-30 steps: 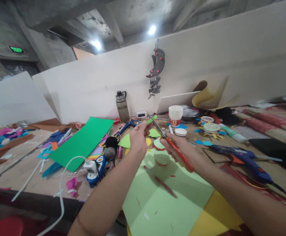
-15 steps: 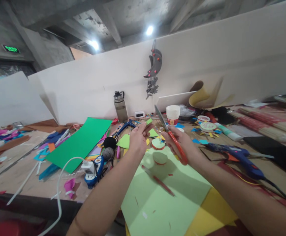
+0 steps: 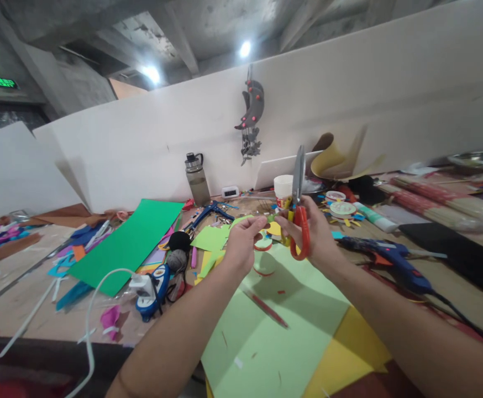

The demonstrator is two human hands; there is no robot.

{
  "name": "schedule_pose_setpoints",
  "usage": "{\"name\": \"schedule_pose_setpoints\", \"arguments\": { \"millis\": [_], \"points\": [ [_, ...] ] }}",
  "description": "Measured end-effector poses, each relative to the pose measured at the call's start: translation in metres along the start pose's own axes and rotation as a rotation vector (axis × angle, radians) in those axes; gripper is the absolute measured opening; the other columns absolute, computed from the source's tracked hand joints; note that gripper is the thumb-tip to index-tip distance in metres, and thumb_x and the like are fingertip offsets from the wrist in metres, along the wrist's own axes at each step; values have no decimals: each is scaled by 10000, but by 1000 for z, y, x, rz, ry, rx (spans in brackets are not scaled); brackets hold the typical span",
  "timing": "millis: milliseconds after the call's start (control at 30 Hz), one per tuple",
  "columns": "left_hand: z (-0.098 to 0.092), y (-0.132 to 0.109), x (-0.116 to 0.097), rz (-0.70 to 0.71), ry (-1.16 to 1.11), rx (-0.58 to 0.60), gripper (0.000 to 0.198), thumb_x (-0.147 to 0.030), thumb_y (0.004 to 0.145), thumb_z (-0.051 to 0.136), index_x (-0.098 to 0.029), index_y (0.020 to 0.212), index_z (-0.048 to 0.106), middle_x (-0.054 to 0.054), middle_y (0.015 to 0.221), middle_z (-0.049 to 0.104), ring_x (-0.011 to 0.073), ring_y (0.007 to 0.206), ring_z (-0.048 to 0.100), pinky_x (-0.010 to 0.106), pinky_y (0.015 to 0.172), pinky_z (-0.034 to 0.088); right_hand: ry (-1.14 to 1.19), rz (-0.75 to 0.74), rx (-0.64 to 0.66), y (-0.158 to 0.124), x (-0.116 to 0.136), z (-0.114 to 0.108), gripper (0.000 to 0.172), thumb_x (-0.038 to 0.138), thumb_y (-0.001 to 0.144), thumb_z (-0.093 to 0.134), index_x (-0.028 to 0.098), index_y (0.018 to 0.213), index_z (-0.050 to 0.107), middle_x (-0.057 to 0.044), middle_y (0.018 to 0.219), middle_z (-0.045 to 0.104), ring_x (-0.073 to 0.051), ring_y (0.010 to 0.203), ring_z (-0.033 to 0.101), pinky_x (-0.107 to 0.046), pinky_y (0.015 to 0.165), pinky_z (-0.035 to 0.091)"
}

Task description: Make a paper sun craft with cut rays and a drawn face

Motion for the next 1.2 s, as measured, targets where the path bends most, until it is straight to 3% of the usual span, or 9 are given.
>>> {"name": "schedule_pose_setpoints", "arguments": {
  "millis": [167,233,467,667,833,967,1067,1200],
  "points": [
    [4,2,-6,-101,118,177,310,-458,673,725,-199,844,721,60,918,682,161,830,601,248,661,376,-43,30,56,6,4,-9,505,443,665,730,247,1042,457,28,786,559,-96,550,498,-240,494,431],
    [-2,6,-14,-47,268,172,343,-477,688,705,-198,885,731,72,957,686,152,790,578,249,652,382,-77,66,95,8,7,-10,493,428,661,728,243,1031,460,32,768,556,-95,536,489,-236,477,413],
    [-7,7,-31,34,694,341,310,-445,718,665,-173,853,727,49,758,664,125,642,521,244,589,371,-224,81,264,7,6,-2,490,320,637,717,192,1056,498,27,701,548,-130,623,519,-245,539,415],
    [-2,-1,-32,-21,833,410,207,-322,661,686,-156,784,678,13,723,654,108,622,532,235,596,392,-310,41,390,6,-9,2,455,251,701,642,177,1120,480,25,682,564,-146,608,529,-260,535,417],
    [-6,1,-27,-78,759,370,190,-307,647,686,-149,749,663,-17,637,603,81,558,480,225,560,351,-345,13,387,6,-13,2,444,279,749,627,204,1158,470,23,721,551,-151,652,541,-273,587,450],
    [-10,9,-27,-88,489,296,245,-336,602,751,-134,679,636,-31,554,524,59,502,423,220,515,309,-347,18,344,3,-4,4,505,370,765,637,208,1196,429,22,743,537,-144,658,519,-268,598,448],
    [-17,16,-31,-58,197,172,284,-314,553,801,-129,663,616,-32,576,523,50,522,446,202,519,323,-336,32,336,-2,2,8,395,426,820,559,218,1128,425,33,697,503,-134,602,482,-260,553,422],
    [-31,24,-36,8,-56,-42,270,-242,532,805,-115,693,629,-29,589,537,48,533,467,186,494,316,-423,69,390,-9,-1,16,246,465,845,497,227,880,445,34,615,479,-133,547,454,-253,491,372]
  ]
}}
Point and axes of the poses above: each hand's wrist, its own y-axis towards the middle knuckle, its own z-axis out of the palm, x = y × z, the point moved 5 cm from there along y, towards the middle knuckle
